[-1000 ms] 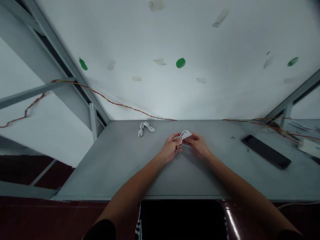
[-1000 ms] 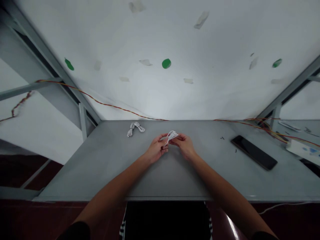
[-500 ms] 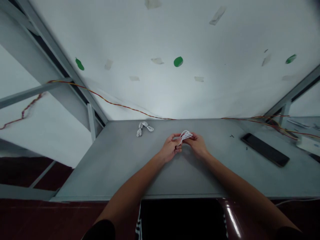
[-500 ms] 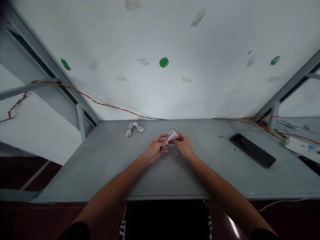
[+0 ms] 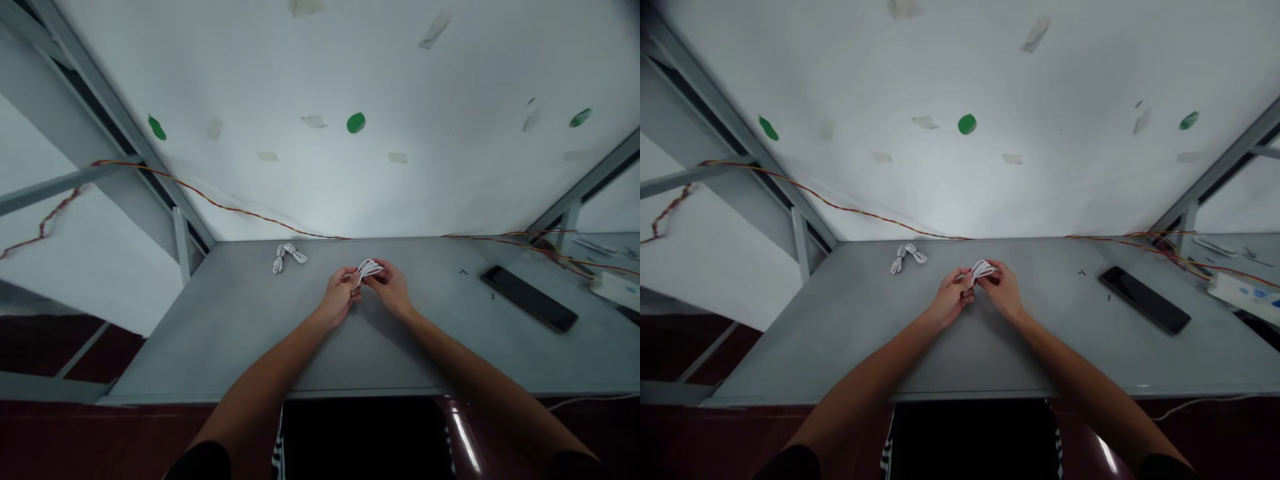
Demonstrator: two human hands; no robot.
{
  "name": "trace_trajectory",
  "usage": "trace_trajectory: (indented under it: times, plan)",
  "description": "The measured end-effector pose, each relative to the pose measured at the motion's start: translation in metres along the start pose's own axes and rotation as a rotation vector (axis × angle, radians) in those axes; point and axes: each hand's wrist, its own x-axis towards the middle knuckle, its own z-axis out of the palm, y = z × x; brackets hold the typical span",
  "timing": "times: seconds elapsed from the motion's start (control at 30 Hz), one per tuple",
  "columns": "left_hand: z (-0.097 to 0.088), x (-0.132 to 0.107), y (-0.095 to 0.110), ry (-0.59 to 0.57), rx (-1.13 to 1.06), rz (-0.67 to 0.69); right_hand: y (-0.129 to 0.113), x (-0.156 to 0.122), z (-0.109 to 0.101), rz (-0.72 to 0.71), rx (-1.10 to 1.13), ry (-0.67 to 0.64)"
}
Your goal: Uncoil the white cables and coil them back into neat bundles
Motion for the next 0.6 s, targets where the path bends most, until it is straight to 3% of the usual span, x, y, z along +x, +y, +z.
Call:
trace_trajectory:
  times: [0.2,0.4,0.6]
  plan:
    - [-0.003,0.003,-0.004,0.008,0.156,0.067,0.002,0.001,-0.002,-0.035,-0.007,-0.040]
    - [-0.006,0.001,-0.002,0.024,0.657,0.363,0.006,0.004,-0.005,-0.082,-0.095,-0.015]
    - [-0.014,0.009,-0.002,0.116,0.616,0.327,0.008,0.018,-0.028,-0.085,-0.303,0.030]
